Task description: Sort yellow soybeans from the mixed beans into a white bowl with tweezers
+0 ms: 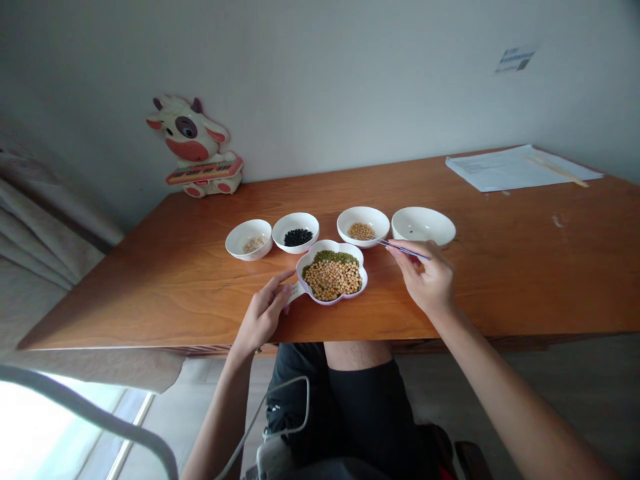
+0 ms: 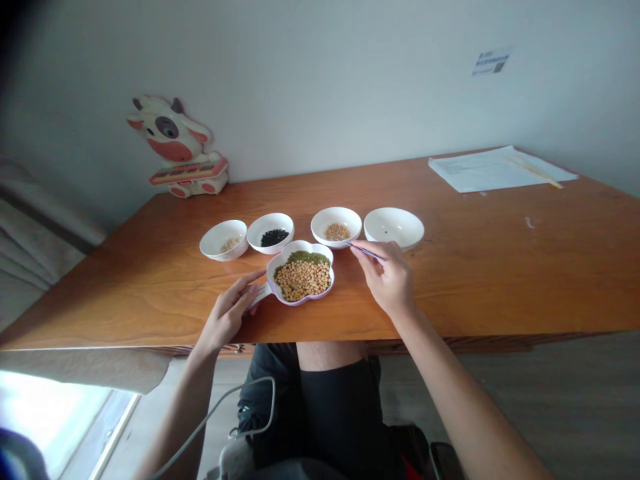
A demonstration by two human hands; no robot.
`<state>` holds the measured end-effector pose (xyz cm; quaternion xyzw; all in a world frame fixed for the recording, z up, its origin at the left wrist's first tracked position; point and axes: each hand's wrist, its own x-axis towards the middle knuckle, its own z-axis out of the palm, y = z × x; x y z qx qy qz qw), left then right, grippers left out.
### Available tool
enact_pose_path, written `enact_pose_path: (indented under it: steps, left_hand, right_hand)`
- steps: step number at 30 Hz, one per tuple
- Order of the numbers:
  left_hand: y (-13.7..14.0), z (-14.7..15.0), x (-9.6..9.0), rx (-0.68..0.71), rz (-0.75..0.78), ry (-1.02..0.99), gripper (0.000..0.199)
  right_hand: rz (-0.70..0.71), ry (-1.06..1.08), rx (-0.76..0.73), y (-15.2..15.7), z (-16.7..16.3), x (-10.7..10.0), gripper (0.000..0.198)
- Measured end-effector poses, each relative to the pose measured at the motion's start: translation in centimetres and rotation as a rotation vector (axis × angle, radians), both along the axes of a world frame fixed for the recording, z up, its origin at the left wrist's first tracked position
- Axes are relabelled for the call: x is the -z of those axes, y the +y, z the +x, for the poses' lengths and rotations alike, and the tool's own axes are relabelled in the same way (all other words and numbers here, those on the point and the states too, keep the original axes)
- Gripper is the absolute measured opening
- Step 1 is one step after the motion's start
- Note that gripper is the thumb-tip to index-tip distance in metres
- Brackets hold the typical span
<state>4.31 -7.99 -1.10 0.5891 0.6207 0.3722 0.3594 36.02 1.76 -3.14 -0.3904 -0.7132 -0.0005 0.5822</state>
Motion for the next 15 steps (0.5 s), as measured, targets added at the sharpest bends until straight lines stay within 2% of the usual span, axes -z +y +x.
enact_pose_path:
  steps: [5,11,15]
  left_hand:
    - [-0.1,0.1,0.0,0.011,-0.004,0.026,0.062]
    - [0.0,-0.3,0.0,0.02,-0.032,0.041,0.06]
    - [0.3,-0.9,-0.1,0.037,-0.069,-0.112,0.052]
  right_hand:
    - [0.041,-0.004,-0.026,-0.2,0.0,-0.1,0.027]
    - [0.034,-0.066,-0.152,-0.9,-0.3,-0.6,0.028]
    - [0.011,-0.11,-0.272,-0.8,-0.5,-1.4,0.034]
